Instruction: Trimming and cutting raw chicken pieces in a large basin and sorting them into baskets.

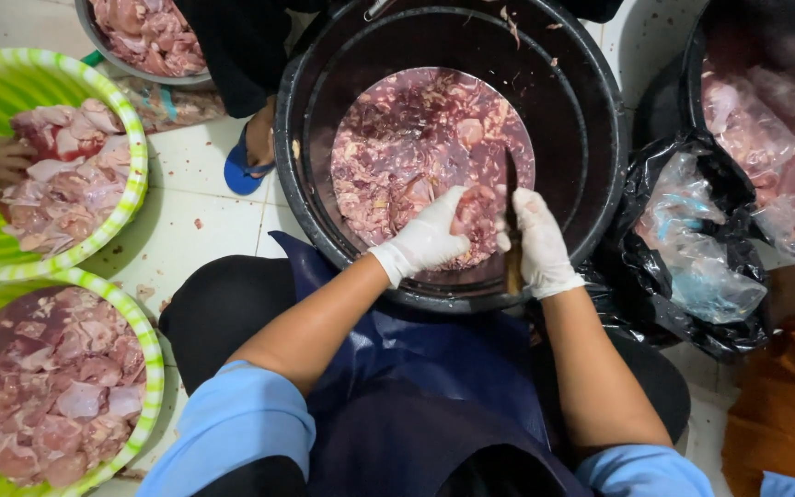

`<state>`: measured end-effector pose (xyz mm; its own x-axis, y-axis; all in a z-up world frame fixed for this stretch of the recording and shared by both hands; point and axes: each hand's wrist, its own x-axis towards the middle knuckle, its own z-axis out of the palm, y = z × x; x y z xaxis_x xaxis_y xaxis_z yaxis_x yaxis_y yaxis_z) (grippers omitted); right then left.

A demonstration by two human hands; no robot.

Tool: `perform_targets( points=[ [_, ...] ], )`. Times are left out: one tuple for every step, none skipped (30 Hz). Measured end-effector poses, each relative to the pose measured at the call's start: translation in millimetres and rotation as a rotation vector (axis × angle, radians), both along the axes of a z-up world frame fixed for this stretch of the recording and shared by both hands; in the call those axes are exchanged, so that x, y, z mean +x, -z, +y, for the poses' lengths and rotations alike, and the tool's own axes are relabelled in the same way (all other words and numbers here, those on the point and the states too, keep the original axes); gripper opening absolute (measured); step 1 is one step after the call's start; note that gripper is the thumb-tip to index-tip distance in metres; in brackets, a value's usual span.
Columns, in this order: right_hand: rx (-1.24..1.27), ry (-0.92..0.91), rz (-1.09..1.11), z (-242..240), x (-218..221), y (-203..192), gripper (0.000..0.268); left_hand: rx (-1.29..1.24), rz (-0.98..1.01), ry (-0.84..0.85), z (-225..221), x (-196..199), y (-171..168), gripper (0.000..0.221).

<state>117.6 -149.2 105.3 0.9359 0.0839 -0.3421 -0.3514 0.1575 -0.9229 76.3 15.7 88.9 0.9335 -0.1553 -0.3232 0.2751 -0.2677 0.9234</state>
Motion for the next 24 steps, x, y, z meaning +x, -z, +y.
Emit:
perform_targets(
  points=[
    [0.074, -0.002, 0.091, 4.2, -4.9, -4.7, 0.019, 0.136, -0.188, 0.023, -1.7, 3.0, 6.5, 0.073],
    [0.148, -0.004, 0.182, 8.4, -9.9, -9.6, 0.024, 0.272, -0.375, 0.045, -3.4, 5.8, 12.8, 0.074],
    [0.149, -0.005, 0.181, 3.5, -7.5, 1.6, 0.024, 0.273, -0.377, 0.045, -3.9, 5.1, 12.8, 0.074],
    [0.156, -0.055, 0.160, -1.3, -5.2, 12.8, 0.026, 0.375, -0.500, 0.055, -4.3, 4.4, 12.7, 0.071],
    [0.162, -0.107, 0.139, -5.6, -2.5, 24.0, 0.028, 0.479, -0.622, 0.064, -4.4, 3.5, 12.6, 0.068],
    [0.163, -0.109, 0.138, -0.2, -4.1, 6.1, 0.028, 0.480, -0.623, 0.061, -4.2, 6.4, 20.0, 0.068],
    [0.183, -0.130, 0.115, 4.5, -6.7, -11.5, 0.019, 0.472, -0.696, 0.010, -4.8, 8.6, 27.5, 0.061],
    [0.203, -0.151, 0.092, 9.0, -9.1, -29.1, 0.011, 0.464, -0.768, -0.042, -5.5, 11.0, 35.2, 0.054],
    [0.203, -0.150, 0.093, 3.6, -8.3, -27.5, 0.011, 0.464, -0.767, -0.040, -3.8, 8.8, 24.9, 0.054],
    [0.199, -0.169, 0.052, -1.8, -7.6, -25.8, 0.020, 0.360, -0.810, -0.071, -2.1, 6.6, 14.6, 0.048],
    [0.195, -0.190, 0.010, -6.8, -6.4, -24.3, 0.032, 0.257, -0.851, -0.102, -0.1, 4.7, 4.1, 0.042],
    [0.196, -0.190, 0.011, -10.6, -5.3, -18.8, 0.032, 0.258, -0.851, -0.102, 0.6, 5.0, 0.5, 0.042],
    [0.175, -0.216, -0.072, -14.7, -4.1, -13.4, 0.036, 0.113, -0.839, -0.151, 0.9, 5.3, -2.9, 0.042],
    [0.154, -0.242, -0.154, -18.8, -3.0, -7.9, 0.041, -0.032, -0.824, -0.199, 1.2, 5.5, -6.3, 0.042],
    [0.153, -0.243, -0.152, -18.8, -4.4, -8.6, 0.041, -0.033, -0.823, -0.200, 2.7, 6.0, -9.1, 0.042],
    [0.154, -0.243, -0.199, -18.8, -6.0, -9.3, 0.042, -0.068, -0.802, -0.263, 4.2, 6.4, -11.8, 0.047],
    [0.154, -0.242, -0.247, -19.0, -7.3, -10.0, 0.044, -0.104, -0.782, -0.325, 5.5, 7.3, -14.6, 0.053],
    [0.153, -0.241, -0.246, -16.0, -10.2, -18.2, 0.044, -0.104, -0.781, -0.324, 3.0, 6.5, -12.2, 0.053],
    [0.132, -0.240, -0.266, -12.8, -12.7, -26.5, 0.047, -0.321, -0.502, -0.373, 0.6, 6.1, -9.9, 0.058],
    [0.111, -0.240, -0.286, -9.6, -15.2, -34.8, 0.051, -0.530, -0.215, -0.414, -1.8, 5.6, -7.7, 0.064],
    [0.111, -0.240, -0.286, -10.8, -15.1, -37.9, 0.051, -0.530, -0.215, -0.415, 0.9, 5.8, -11.0, 0.064],
    [0.036, -0.257, -0.292, -12.1, -15.1, -41.0, 0.052, -0.610, -0.081, -0.394, 3.7, 6.0, -14.3, 0.061],
    [-0.039, -0.273, -0.297, -13.5, -15.1, -44.1, 0.053, -0.687, 0.054, -0.371, 6.2, 6.2, -17.5, 0.061],
    [-0.039, -0.273, -0.297, -14.3, -14.5, -48.9, 0.053, -0.688, 0.054, -0.371, 6.6, 5.3, -23.3, 0.061]
  ],
)
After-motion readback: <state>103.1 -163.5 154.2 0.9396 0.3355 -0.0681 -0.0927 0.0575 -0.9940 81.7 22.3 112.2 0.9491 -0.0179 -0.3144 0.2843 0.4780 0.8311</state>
